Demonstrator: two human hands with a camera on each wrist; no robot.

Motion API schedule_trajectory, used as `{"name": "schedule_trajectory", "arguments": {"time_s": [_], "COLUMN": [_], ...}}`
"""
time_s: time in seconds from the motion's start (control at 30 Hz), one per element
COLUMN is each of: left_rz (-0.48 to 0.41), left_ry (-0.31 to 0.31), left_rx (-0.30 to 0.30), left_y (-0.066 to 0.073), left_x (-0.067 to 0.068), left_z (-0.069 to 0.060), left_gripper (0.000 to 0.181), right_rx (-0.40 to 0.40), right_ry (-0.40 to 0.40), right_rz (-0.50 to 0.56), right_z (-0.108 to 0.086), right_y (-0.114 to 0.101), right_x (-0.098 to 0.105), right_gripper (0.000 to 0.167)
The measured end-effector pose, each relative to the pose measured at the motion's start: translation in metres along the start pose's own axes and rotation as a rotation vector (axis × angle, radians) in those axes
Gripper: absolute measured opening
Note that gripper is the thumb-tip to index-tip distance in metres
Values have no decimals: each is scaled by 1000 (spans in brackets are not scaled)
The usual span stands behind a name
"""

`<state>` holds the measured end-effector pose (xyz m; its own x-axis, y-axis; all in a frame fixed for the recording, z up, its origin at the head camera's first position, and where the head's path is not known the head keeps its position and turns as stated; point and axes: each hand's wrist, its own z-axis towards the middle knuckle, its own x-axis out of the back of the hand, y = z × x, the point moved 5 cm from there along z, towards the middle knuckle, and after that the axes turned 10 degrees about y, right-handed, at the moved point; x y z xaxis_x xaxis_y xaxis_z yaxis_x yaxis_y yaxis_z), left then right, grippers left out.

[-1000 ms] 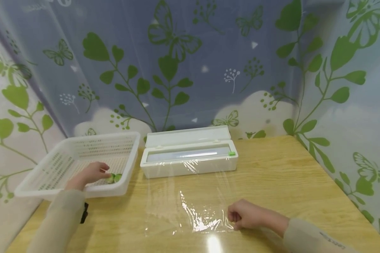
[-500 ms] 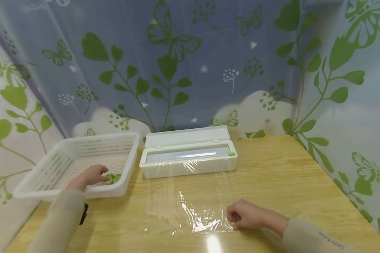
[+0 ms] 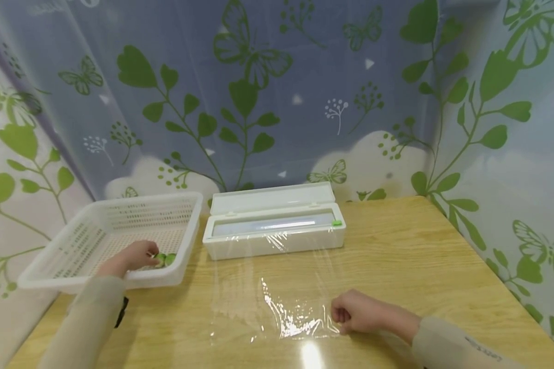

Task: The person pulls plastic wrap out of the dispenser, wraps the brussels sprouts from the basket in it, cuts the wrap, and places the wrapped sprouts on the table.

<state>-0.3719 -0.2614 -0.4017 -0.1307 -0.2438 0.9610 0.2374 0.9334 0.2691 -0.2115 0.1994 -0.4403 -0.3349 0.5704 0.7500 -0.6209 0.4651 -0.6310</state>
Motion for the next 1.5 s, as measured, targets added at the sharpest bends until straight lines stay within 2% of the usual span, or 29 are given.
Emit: {"name": "schedule_trajectory", "arguments": {"time_s": [0.2, 0.33, 0.53, 0.63, 0.93, 1.07, 1.27, 1.33, 1.5], "left_rz": [11, 1, 1, -1, -80, -179, -318, -340, -434], "left_ry": [20, 22, 13, 31, 174, 262, 430, 458, 476], "left_rx": [-17, -11, -38, -42, -75, -63, -56, -55, -78], "left_y": [1, 1, 1, 1, 6, 15, 35, 43, 65], "left_x": [1, 1, 2, 4, 26, 42, 68, 71, 68], "left_z": [1, 1, 1, 0, -6, -14, -25, -27, -28], "left_gripper": [13, 16, 27, 22, 22, 28, 35, 36, 37], "right_rx": [3, 14, 14, 8, 19, 25, 15, 22, 34], "right_ry": [-1, 3, 8, 6, 3, -3, -1, -2, -1], "right_rz": [6, 0, 3, 6, 16, 17, -2, -4, -6], "right_z": [0, 1, 2, 2, 5, 6, 7, 6, 3], "right_y": [-1, -2, -1, -1, -1, -1, -1, -2, -3], "right_x": [1, 1, 2, 2, -3, -5, -1, -1, 0], "right_gripper": [25, 25, 25, 25, 24, 24, 24, 24, 24]}}
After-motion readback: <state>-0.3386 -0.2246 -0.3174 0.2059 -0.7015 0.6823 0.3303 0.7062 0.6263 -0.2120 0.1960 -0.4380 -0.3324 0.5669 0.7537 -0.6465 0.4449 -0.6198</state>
